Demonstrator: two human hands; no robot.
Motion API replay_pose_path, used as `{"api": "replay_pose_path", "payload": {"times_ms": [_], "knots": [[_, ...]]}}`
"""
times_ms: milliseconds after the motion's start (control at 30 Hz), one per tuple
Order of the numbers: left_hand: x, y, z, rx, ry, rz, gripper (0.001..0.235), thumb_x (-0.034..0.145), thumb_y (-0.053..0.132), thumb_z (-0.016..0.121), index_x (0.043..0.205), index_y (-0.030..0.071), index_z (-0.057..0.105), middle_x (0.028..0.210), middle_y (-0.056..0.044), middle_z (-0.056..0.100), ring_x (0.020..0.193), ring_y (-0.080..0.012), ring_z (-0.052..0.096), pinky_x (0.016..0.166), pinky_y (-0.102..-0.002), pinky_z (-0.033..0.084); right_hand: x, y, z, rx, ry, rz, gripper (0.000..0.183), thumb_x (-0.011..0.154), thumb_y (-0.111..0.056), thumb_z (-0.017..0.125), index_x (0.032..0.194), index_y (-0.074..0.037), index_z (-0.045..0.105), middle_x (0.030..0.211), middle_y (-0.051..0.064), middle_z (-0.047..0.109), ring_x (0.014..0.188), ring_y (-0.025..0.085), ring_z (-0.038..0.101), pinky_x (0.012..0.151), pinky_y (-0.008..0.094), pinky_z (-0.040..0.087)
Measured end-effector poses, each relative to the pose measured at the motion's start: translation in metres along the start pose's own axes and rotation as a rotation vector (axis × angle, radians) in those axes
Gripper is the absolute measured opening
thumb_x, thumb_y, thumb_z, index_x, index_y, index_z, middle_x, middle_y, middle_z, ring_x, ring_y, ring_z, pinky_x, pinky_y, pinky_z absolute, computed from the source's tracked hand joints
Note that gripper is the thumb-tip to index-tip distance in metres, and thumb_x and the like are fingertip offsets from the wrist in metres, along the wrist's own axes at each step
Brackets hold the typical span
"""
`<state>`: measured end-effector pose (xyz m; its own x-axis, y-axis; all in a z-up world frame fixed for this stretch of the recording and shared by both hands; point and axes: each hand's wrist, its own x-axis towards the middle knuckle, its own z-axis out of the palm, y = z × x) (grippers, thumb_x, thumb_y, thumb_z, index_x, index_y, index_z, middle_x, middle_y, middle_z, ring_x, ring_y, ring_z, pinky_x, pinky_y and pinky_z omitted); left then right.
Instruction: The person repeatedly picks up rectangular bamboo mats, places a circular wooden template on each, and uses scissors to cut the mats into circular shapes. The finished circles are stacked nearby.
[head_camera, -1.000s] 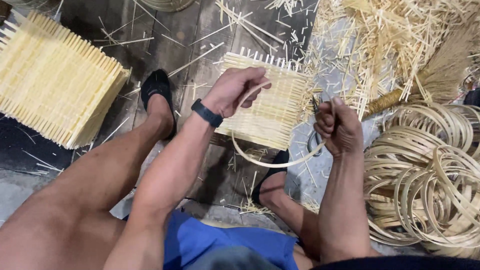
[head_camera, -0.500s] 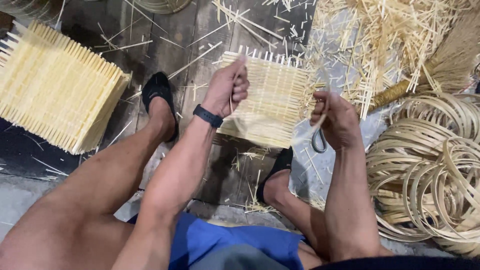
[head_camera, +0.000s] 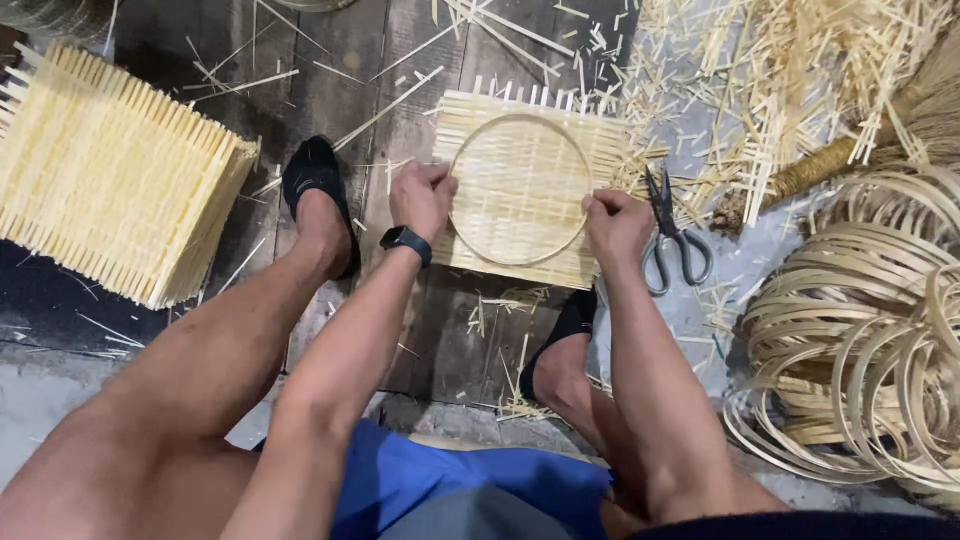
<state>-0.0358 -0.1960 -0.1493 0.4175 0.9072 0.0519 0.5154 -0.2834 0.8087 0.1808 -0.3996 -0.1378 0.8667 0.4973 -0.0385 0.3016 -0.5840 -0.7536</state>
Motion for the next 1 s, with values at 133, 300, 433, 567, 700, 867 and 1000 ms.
{"api": "replay_pose_path", "payload": {"times_ms": [133, 300, 433, 567, 700, 867, 1000], "knots": [[0.004, -0.002, -0.003, -0.063, -0.117, -0.198, 0.028, 0.080, 0.016, 0.078, 0.106, 0.006, 0.079, 0.100, -0.018, 0.077, 0.093, -0.0293, 0.075, 0.088, -0.036, 0.056, -0.003, 0.004, -0.006, -0.026, -0.055, 0.029, 0.021, 0.078, -0.016, 0.081, 0.093, -0.002, 0.080, 0.076, 0.011, 0.076, 0.068, 0.017, 0.073, 0.070, 0.032, 0.058], [0.014, -0.002, -0.007, 0.014, -0.135, -0.235, 0.026, 0.075, 0.021, 0.083, 0.098, 0.008, 0.081, 0.092, -0.017, 0.077, 0.085, -0.0294, 0.076, 0.081, -0.036, 0.057, -0.001, -0.007, -0.008, 0.025, -0.074, 0.039, 0.019, 0.075, -0.011, 0.079, 0.091, -0.001, 0.078, 0.076, 0.011, 0.076, 0.068, 0.017, 0.074, 0.068, 0.031, 0.059], [0.015, -0.007, -0.004, 0.040, -0.163, -0.285, 0.022, 0.078, 0.022, 0.082, 0.095, 0.009, 0.082, 0.088, -0.016, 0.077, 0.083, -0.0287, 0.076, 0.080, -0.036, 0.058, -0.011, -0.002, -0.007, 0.059, -0.059, 0.023, 0.016, 0.078, -0.009, 0.079, 0.092, -0.002, 0.080, 0.075, 0.011, 0.076, 0.067, 0.018, 0.073, 0.067, 0.032, 0.057], [0.030, -0.012, 0.001, 0.061, -0.178, -0.256, 0.024, 0.073, 0.023, 0.086, 0.091, 0.008, 0.082, 0.083, -0.015, 0.077, 0.078, -0.0262, 0.076, 0.077, -0.035, 0.058, -0.003, -0.004, -0.002, 0.017, -0.018, -0.029, 0.013, 0.078, -0.008, 0.080, 0.089, -0.001, 0.080, 0.074, 0.014, 0.075, 0.065, 0.021, 0.072, 0.068, 0.033, 0.056], [0.035, -0.032, 0.008, -0.008, -0.211, -0.300, 0.026, 0.070, 0.024, 0.088, 0.090, 0.009, 0.081, 0.080, -0.012, 0.078, 0.072, -0.0203, 0.077, 0.073, -0.032, 0.060, -0.005, -0.003, -0.002, -0.006, 0.014, -0.057, 0.014, 0.076, -0.009, 0.082, 0.088, -0.002, 0.081, 0.074, 0.015, 0.075, 0.065, 0.022, 0.073, 0.068, 0.034, 0.056], [0.043, -0.035, 0.012, -0.008, -0.245, -0.307, 0.020, 0.069, 0.019, 0.088, 0.086, 0.010, 0.084, 0.078, -0.009, 0.078, 0.070, -0.0174, 0.076, 0.072, -0.031, 0.059, -0.012, -0.013, 0.001, -0.015, 0.030, 0.048, 0.012, 0.078, -0.009, 0.079, 0.087, -0.002, 0.081, 0.071, 0.014, 0.074, 0.066, 0.021, 0.072, 0.069, 0.033, 0.056], [0.030, -0.034, 0.008, -0.039, -0.222, -0.288, 0.021, 0.068, 0.018, 0.089, 0.085, 0.008, 0.082, 0.076, -0.007, 0.078, 0.070, -0.0171, 0.075, 0.070, -0.031, 0.058, -0.013, -0.008, 0.005, 0.041, 0.051, 0.097, 0.015, 0.078, -0.012, 0.079, 0.090, -0.003, 0.080, 0.074, 0.012, 0.076, 0.068, 0.018, 0.072, 0.068, 0.031, 0.056]]}}
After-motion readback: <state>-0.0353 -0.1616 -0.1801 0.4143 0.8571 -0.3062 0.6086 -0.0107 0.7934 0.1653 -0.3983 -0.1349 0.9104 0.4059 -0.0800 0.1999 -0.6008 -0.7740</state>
